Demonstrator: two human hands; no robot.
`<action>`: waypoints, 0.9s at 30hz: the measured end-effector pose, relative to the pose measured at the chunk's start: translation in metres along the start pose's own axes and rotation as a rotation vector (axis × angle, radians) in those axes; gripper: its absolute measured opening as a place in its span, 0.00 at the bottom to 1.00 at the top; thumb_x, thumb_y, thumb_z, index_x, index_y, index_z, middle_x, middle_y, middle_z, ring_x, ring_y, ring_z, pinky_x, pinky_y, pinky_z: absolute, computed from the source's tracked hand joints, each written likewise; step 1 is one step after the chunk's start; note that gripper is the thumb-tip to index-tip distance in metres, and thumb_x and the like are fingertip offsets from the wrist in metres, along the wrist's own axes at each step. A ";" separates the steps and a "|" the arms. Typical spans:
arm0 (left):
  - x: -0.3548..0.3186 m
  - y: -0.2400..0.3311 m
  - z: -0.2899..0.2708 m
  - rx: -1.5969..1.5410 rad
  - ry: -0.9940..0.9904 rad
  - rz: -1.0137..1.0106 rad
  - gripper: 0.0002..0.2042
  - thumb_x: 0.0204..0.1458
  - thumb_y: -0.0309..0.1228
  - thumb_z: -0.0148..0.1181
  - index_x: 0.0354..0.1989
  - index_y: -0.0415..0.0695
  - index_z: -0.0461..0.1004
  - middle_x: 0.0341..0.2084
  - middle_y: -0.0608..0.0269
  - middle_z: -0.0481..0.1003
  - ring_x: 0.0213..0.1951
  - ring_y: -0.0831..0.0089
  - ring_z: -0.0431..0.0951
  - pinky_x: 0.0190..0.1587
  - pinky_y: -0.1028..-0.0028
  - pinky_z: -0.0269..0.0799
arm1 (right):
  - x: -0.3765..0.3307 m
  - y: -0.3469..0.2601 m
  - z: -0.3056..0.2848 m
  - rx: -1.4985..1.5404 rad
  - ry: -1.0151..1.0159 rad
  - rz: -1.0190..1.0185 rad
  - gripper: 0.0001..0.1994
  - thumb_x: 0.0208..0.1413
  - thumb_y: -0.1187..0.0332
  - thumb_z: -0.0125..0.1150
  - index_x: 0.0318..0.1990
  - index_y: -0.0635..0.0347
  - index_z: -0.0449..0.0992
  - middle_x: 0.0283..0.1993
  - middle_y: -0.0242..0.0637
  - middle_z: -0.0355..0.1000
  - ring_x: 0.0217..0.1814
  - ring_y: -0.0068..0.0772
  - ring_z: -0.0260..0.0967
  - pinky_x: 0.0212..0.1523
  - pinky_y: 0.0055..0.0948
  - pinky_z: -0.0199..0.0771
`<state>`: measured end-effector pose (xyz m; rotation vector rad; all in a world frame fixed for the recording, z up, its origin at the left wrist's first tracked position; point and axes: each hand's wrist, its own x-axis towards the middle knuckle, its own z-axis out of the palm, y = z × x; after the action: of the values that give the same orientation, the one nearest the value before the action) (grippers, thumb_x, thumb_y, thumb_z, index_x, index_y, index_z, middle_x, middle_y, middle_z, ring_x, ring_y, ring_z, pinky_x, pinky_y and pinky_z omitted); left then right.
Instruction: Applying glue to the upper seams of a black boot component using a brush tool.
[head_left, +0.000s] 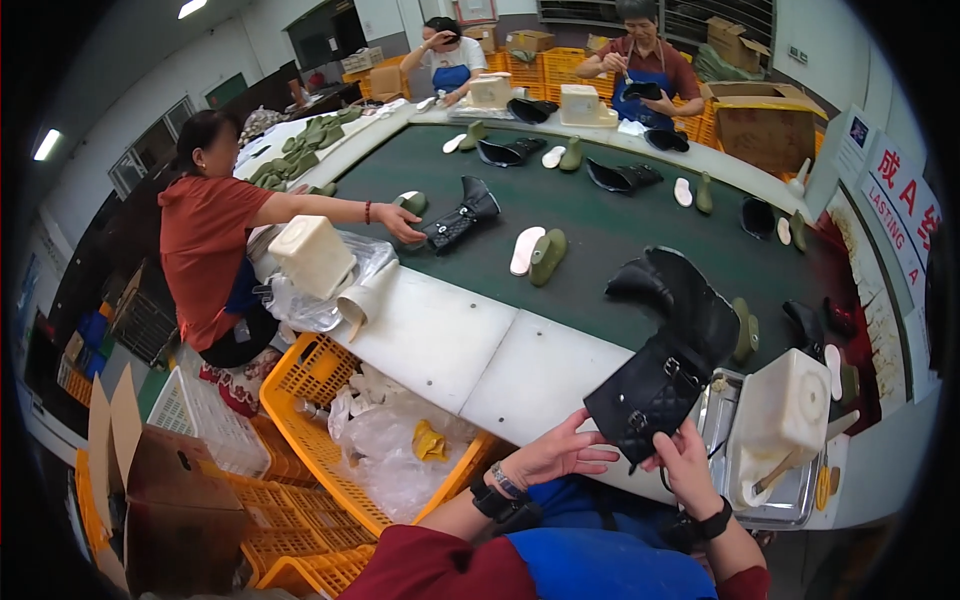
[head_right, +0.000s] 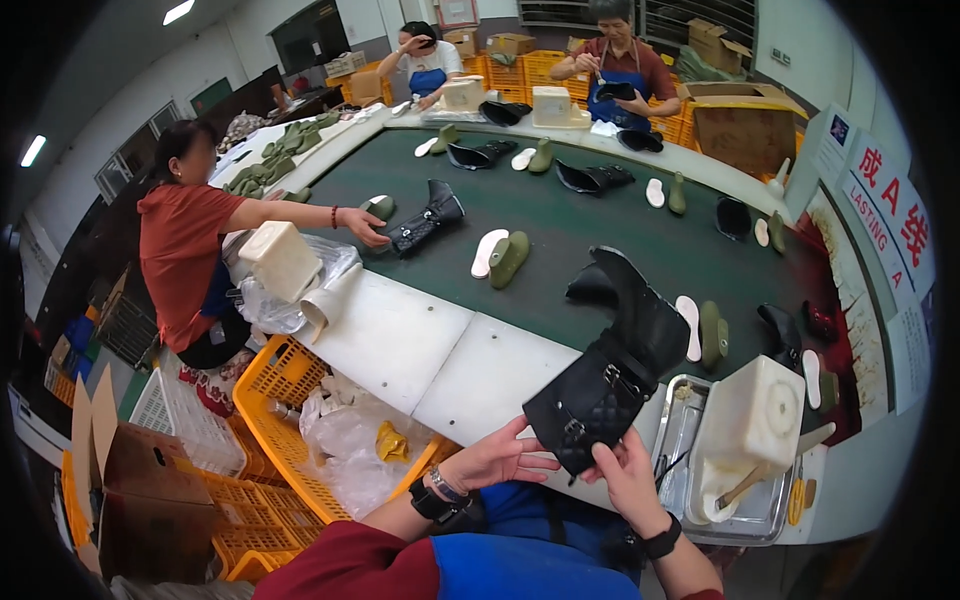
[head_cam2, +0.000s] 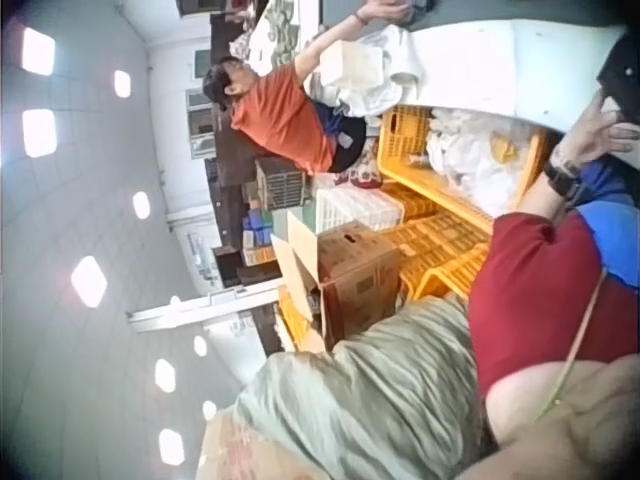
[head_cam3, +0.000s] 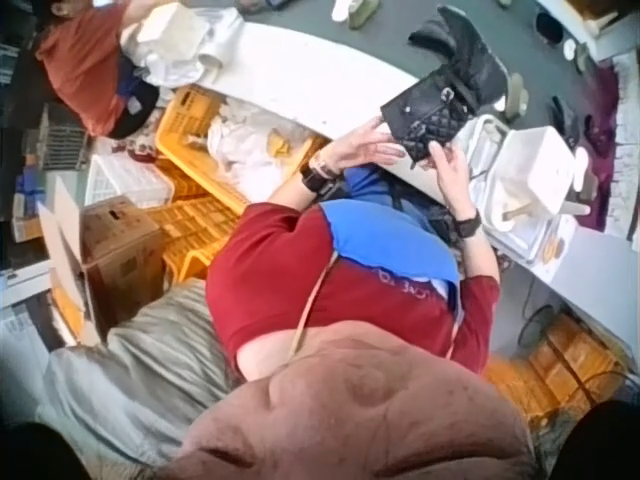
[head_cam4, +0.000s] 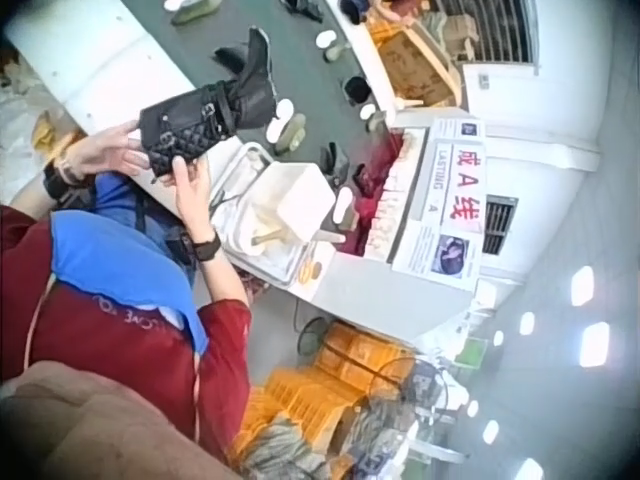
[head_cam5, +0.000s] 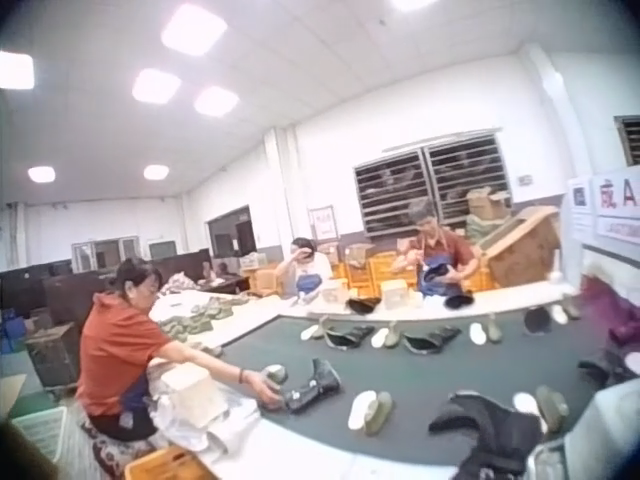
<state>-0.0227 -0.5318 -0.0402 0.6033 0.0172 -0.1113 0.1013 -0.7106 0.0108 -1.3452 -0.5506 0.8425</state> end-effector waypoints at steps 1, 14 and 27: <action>0.000 -0.003 0.002 0.032 0.021 -0.009 0.31 0.53 0.37 0.53 0.62 0.52 0.45 0.54 0.60 0.60 0.51 0.65 0.68 0.49 0.67 0.68 | 0.005 -0.001 0.007 0.001 0.003 -0.017 0.19 0.56 0.73 0.49 0.54 0.63 0.56 0.38 0.38 0.69 0.27 0.23 0.69 0.26 0.18 0.70; -0.021 0.013 -0.031 0.434 0.521 0.465 0.13 0.53 0.26 0.51 0.48 0.43 0.65 0.37 0.68 0.71 0.35 0.80 0.72 0.33 0.80 0.68 | 0.065 0.046 0.071 -0.169 -0.117 -0.171 0.21 0.51 0.68 0.58 0.51 0.65 0.63 0.37 0.34 0.68 0.25 0.16 0.65 0.26 0.17 0.68; 0.014 -0.003 -0.106 0.572 0.617 0.544 0.17 0.50 0.23 0.53 0.50 0.40 0.64 0.44 0.64 0.70 0.44 0.77 0.70 0.47 0.75 0.66 | 0.049 0.125 0.042 -1.459 0.011 -0.454 0.24 0.47 0.55 0.57 0.54 0.47 0.65 0.59 0.48 0.54 0.62 0.53 0.48 0.56 0.56 0.50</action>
<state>-0.0074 -0.4755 -0.1294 1.1733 0.4278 0.6214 0.0727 -0.6449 -0.1107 -2.3436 -1.5443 -0.0904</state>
